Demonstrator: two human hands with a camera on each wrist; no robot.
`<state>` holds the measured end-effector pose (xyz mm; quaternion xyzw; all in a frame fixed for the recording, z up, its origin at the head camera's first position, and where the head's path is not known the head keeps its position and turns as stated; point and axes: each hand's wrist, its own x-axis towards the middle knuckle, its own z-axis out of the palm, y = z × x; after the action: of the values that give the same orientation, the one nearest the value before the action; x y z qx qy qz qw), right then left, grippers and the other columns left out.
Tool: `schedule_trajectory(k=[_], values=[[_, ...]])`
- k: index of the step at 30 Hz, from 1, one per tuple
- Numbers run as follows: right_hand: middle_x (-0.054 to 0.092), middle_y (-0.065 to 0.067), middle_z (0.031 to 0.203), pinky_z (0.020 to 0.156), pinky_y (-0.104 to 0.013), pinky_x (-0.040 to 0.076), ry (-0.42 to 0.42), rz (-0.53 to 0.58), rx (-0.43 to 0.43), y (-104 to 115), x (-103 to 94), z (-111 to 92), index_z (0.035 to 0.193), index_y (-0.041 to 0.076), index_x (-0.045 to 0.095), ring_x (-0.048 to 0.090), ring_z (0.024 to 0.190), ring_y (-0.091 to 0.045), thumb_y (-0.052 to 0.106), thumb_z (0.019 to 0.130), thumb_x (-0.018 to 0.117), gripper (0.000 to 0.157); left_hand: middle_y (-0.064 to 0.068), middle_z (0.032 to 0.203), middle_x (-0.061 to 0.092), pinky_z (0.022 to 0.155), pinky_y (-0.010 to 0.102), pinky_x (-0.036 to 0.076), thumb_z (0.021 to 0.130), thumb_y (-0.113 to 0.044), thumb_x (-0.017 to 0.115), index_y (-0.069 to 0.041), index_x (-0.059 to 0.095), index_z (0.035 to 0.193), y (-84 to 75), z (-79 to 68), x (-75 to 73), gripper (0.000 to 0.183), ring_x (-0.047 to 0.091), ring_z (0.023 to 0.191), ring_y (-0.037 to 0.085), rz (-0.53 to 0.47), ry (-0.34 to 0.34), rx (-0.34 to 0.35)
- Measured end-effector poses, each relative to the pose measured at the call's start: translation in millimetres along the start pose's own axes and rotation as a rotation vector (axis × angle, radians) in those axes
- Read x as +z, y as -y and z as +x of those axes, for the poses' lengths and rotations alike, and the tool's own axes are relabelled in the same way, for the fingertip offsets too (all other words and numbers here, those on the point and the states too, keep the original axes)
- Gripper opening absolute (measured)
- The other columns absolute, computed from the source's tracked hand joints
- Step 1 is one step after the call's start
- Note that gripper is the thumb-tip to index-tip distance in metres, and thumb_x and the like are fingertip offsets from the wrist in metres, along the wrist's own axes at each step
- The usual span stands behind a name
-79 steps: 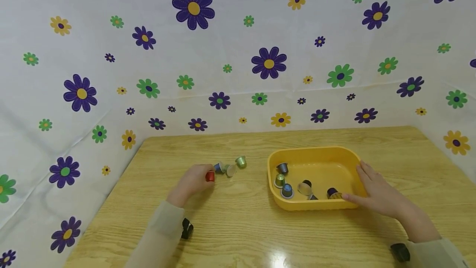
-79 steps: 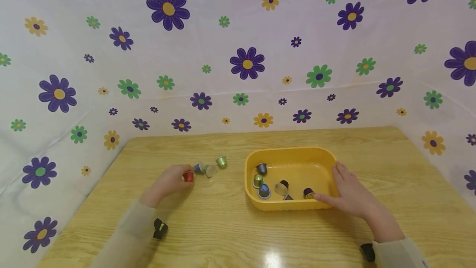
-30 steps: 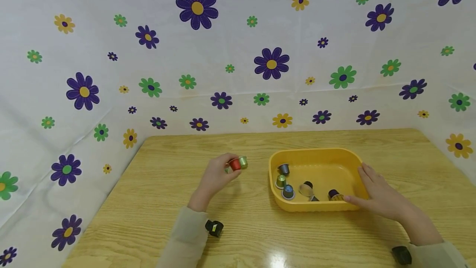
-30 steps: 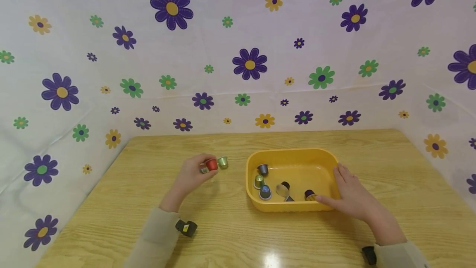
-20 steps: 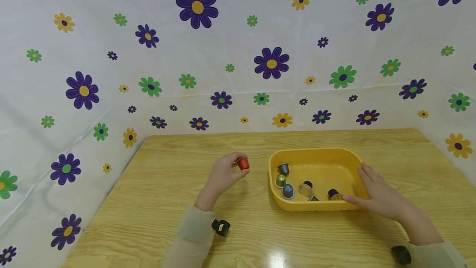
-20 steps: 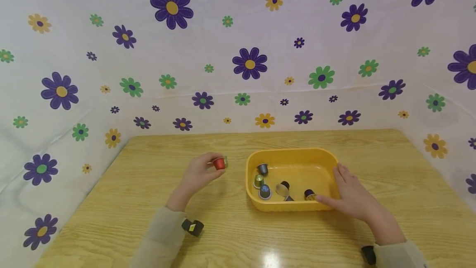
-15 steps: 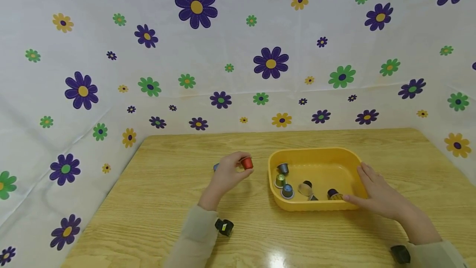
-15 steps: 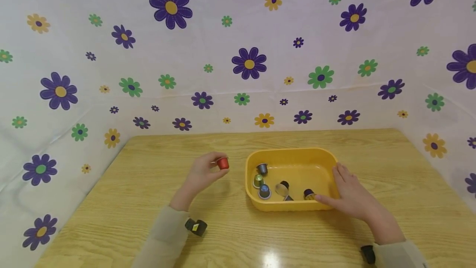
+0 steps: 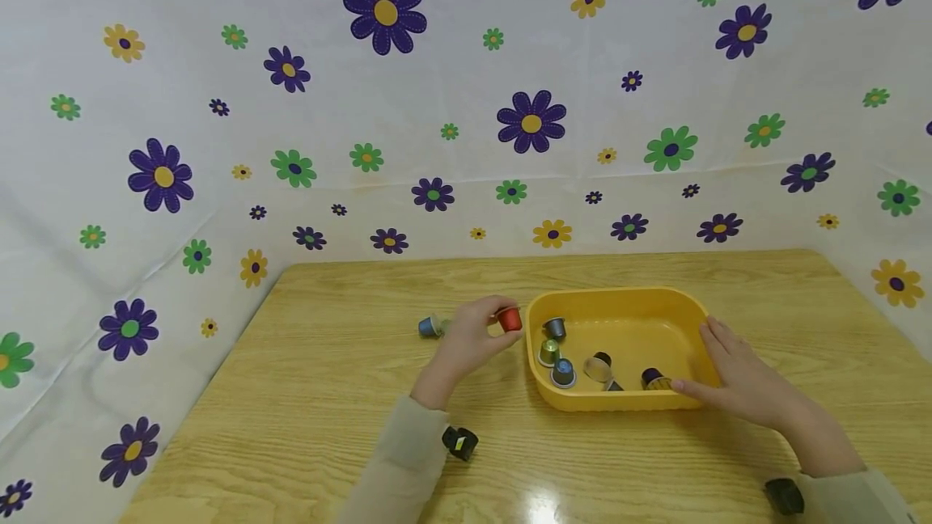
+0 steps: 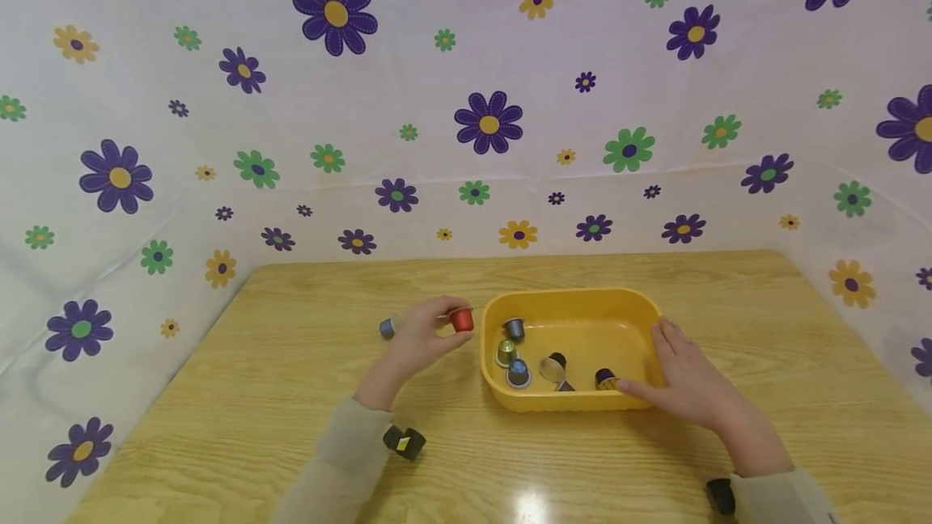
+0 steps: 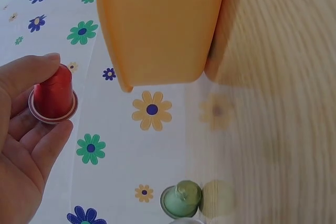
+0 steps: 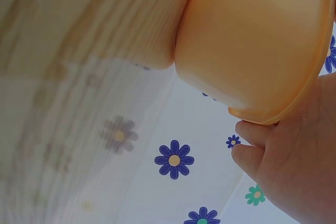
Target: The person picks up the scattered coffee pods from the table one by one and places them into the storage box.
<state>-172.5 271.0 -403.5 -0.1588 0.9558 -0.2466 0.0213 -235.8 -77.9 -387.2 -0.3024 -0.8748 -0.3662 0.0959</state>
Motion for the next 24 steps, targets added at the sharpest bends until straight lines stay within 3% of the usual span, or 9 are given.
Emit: schedule_trajectory(k=[15,24], values=[[0.005,-0.036,0.137,0.096,-0.062,0.012,0.012,-0.015,0.016,2,-2.1,0,0.132,-0.018,0.012,0.008,0.123,-0.051,0.045,0.079,0.060,0.095,0.010,0.101,0.060,0.079,0.025,0.047,0.077,-0.008,0.068,0.003,0.058,0.105,-12.9,10.7,18.0,0.031,0.057,0.091,0.019,-0.006,0.042,0.055],[0.004,-0.036,0.137,0.098,-0.060,0.008,0.016,-0.008,0.007,3,-2.1,-1,0.132,-0.019,0.012,0.006,0.124,-0.049,0.045,0.080,0.059,0.095,0.008,0.106,0.059,0.082,0.025,0.046,0.080,-0.012,0.066,-0.002,0.058,0.110,-19.8,13.0,25.7,0.032,0.055,0.094,0.017,0.002,0.107,0.009]])
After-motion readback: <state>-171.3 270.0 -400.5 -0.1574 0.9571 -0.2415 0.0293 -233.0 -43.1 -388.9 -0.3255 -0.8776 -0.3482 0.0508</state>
